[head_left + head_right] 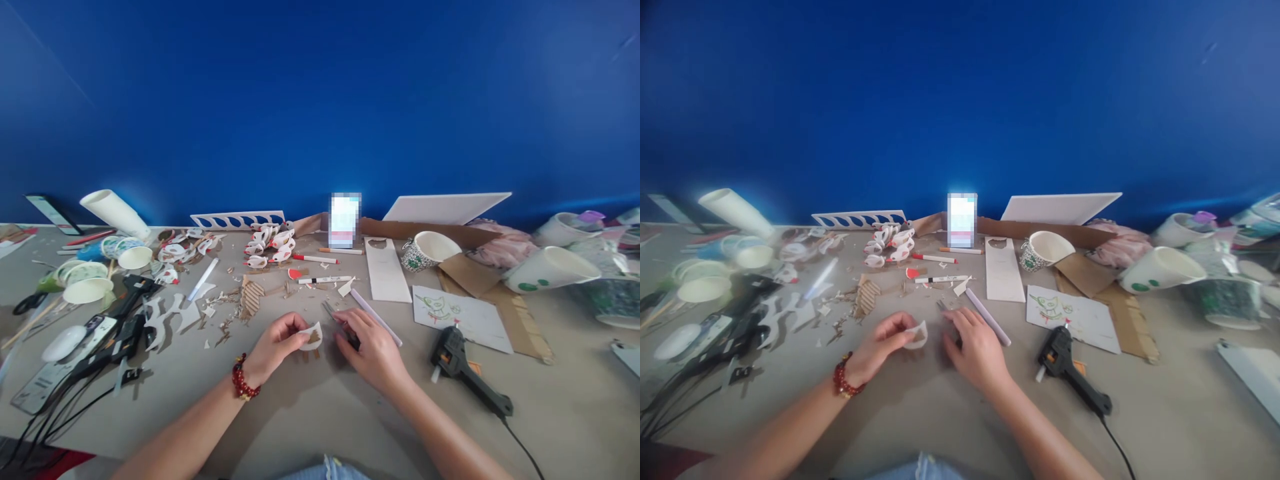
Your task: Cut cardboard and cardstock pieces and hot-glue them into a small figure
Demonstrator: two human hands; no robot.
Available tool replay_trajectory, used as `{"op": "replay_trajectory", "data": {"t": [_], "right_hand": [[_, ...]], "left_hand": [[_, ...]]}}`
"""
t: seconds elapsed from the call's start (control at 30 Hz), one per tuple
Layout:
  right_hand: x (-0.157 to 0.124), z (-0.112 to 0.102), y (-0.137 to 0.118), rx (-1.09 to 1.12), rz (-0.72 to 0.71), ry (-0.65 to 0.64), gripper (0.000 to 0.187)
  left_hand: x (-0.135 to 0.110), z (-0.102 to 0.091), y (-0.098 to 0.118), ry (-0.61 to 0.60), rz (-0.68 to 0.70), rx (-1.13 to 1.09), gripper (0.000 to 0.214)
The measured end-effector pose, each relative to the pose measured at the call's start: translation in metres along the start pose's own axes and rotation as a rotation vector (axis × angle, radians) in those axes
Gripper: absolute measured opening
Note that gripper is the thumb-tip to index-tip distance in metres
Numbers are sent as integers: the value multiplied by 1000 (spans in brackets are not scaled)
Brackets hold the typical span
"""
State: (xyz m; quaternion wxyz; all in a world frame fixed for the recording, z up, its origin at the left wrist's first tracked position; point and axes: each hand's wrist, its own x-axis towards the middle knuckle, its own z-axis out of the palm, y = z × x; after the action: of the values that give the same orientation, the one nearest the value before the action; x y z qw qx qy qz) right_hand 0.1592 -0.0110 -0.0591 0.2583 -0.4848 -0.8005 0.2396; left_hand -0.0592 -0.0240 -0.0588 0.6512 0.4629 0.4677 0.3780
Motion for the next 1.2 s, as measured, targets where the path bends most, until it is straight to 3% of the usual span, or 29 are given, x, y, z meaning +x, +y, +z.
{"op": "replay_trajectory", "data": {"t": [0.13,0.47,0.67,0.83,1.1,1.2], "right_hand": [[-1,0,-1,-230,11,-48,40],[2,-5,12,-434,58,-49,34],[1,-8,14,-409,20,5,27],[4,-8,13,-355,-35,54,21],[5,-5,17,-279,-116,93,18],[5,-3,20,-256,-137,99,17]], "left_hand": [[1,1,1,26,20,97,27],[4,7,2,43,149,250,22],[13,11,10,27,200,571,17],[24,15,9,49,218,629,15],[25,16,-6,191,329,704,10],[19,13,-10,234,385,829,10]]}}
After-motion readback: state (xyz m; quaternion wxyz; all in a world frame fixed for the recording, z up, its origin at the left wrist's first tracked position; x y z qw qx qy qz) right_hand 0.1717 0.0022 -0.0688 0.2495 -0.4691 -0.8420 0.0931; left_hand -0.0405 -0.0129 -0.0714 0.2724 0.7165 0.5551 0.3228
